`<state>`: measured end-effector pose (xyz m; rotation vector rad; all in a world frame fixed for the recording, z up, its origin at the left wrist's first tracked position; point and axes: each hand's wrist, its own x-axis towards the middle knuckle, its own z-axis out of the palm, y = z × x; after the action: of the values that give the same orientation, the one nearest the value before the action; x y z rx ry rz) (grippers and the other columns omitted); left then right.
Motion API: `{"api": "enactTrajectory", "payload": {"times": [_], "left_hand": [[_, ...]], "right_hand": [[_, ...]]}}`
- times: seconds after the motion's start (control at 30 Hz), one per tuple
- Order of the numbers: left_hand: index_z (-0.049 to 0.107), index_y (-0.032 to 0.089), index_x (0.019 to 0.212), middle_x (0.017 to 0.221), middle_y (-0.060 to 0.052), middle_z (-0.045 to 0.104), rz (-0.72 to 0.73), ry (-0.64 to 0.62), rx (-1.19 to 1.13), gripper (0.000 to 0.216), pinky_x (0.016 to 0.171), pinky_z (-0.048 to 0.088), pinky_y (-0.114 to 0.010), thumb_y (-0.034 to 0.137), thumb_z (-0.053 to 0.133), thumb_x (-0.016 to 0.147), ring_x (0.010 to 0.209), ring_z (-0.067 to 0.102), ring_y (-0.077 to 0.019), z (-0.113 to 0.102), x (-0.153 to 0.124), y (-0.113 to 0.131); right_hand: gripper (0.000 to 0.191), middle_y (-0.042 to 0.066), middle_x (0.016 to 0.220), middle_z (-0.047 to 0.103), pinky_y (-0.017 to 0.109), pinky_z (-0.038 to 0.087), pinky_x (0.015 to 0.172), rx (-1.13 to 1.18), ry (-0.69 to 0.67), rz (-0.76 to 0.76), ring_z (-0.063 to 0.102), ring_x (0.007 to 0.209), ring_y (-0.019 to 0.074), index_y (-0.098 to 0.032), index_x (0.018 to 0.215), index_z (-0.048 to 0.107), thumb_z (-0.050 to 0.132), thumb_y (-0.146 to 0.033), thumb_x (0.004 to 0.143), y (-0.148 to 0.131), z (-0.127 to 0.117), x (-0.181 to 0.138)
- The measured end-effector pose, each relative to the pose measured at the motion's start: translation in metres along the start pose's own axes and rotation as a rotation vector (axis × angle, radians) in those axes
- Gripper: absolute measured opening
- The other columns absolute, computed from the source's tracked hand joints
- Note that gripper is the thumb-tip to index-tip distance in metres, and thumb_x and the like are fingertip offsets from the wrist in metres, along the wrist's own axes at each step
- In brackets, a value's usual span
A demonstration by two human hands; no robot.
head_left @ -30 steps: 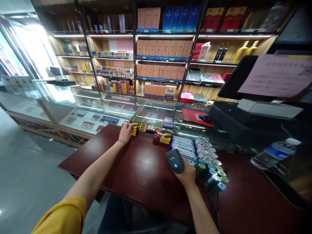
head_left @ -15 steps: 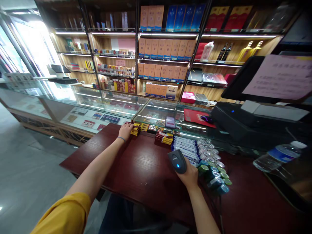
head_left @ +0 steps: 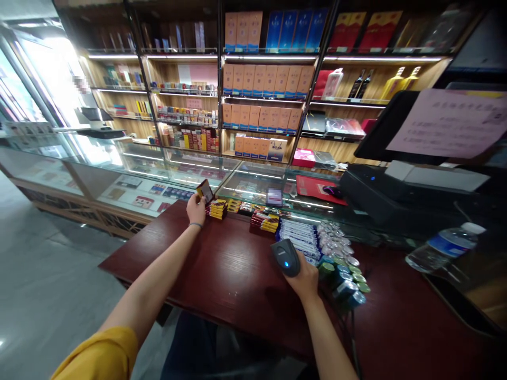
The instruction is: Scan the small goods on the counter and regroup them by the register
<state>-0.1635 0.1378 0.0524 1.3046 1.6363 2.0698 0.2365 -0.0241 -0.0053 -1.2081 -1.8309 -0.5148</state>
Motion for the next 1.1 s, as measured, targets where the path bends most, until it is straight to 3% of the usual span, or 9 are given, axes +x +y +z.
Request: {"api": "enactTrajectory", "payload": {"times": [0.07, 0.17, 0.37, 0.5, 0.77, 0.97, 1.1], "left_hand": [[0.062, 0.018, 0.09, 0.085, -0.003, 0.065, -0.207, 0.046, -0.325, 0.015, 0.087, 0.051, -0.036, 0.024, 0.068, 0.078, 0.084, 0.063, -0.0176, 0.009, -0.014, 0.007], [0.059, 0.019, 0.093, 0.09, -0.001, 0.066, -0.448, 0.011, -0.753, 0.019, 0.088, 0.054, -0.037, 0.017, 0.07, 0.077, 0.083, 0.065, -0.0135, 0.023, -0.048, 0.016], [0.059, 0.02, 0.092, 0.093, -0.002, 0.07, -0.791, -0.068, -1.007, 0.011, 0.099, 0.052, -0.04, 0.014, 0.064, 0.085, 0.088, 0.068, -0.0126, 0.045, -0.124, 0.015], [0.06, 0.02, 0.094, 0.097, -0.003, 0.071, -0.816, -0.143, -1.026, 0.009, 0.102, 0.05, -0.041, 0.018, 0.064, 0.087, 0.094, 0.068, -0.0136, 0.051, -0.144, 0.007], [0.061, 0.02, 0.094, 0.099, -0.003, 0.071, -0.83, -0.178, -1.026, 0.009, 0.102, 0.05, -0.041, 0.016, 0.064, 0.087, 0.096, 0.068, -0.0139, 0.051, -0.142, 0.006], [0.06, 0.022, 0.093, 0.103, -0.002, 0.069, -0.737, -0.263, -0.994, 0.006, 0.105, 0.048, -0.043, 0.02, 0.062, 0.088, 0.102, 0.066, -0.0131, 0.051, -0.143, 0.006], [0.06, 0.022, 0.094, 0.101, -0.002, 0.07, -0.76, -0.231, -0.988, 0.01, 0.104, 0.049, -0.043, 0.02, 0.065, 0.086, 0.099, 0.066, -0.013, 0.052, -0.143, 0.005]], "right_hand": [[0.043, 0.004, 0.073, 0.07, 0.028, 0.052, 0.055, -0.002, 0.007, 0.004, 0.066, 0.057, 0.0198, -0.015, 0.116, 0.057, 0.062, -0.037, 0.079, 0.0, 0.0, 0.0], [0.045, 0.006, 0.076, 0.071, 0.029, 0.053, 0.056, 0.012, 0.016, 0.023, 0.067, 0.059, 0.0208, -0.014, 0.117, 0.058, 0.061, -0.039, 0.08, -0.001, 0.0, 0.001], [0.04, 0.007, 0.081, 0.073, 0.029, 0.053, 0.059, 0.038, -0.018, 0.019, 0.069, 0.063, 0.0205, -0.015, 0.113, 0.06, 0.059, -0.037, 0.08, -0.005, -0.002, 0.002], [0.04, 0.007, 0.082, 0.073, 0.028, 0.052, 0.059, 0.034, -0.052, 0.039, 0.068, 0.062, 0.0198, -0.015, 0.113, 0.061, 0.059, -0.032, 0.077, -0.008, -0.003, 0.003], [0.051, 0.005, 0.088, 0.074, 0.027, 0.051, 0.059, 0.112, -0.231, 0.044, 0.07, 0.066, 0.0202, -0.016, 0.123, 0.054, 0.061, -0.031, 0.075, -0.011, -0.009, 0.007], [0.032, 0.001, 0.069, 0.069, 0.026, 0.047, 0.056, 0.093, -0.299, 0.027, 0.069, 0.062, 0.0204, -0.02, 0.104, 0.062, 0.062, -0.034, 0.076, -0.011, -0.012, 0.009], [0.036, 0.002, 0.073, 0.071, 0.026, 0.048, 0.056, 0.095, -0.266, 0.02, 0.069, 0.062, 0.0202, -0.019, 0.107, 0.062, 0.063, -0.032, 0.074, -0.011, -0.014, 0.01]]}}
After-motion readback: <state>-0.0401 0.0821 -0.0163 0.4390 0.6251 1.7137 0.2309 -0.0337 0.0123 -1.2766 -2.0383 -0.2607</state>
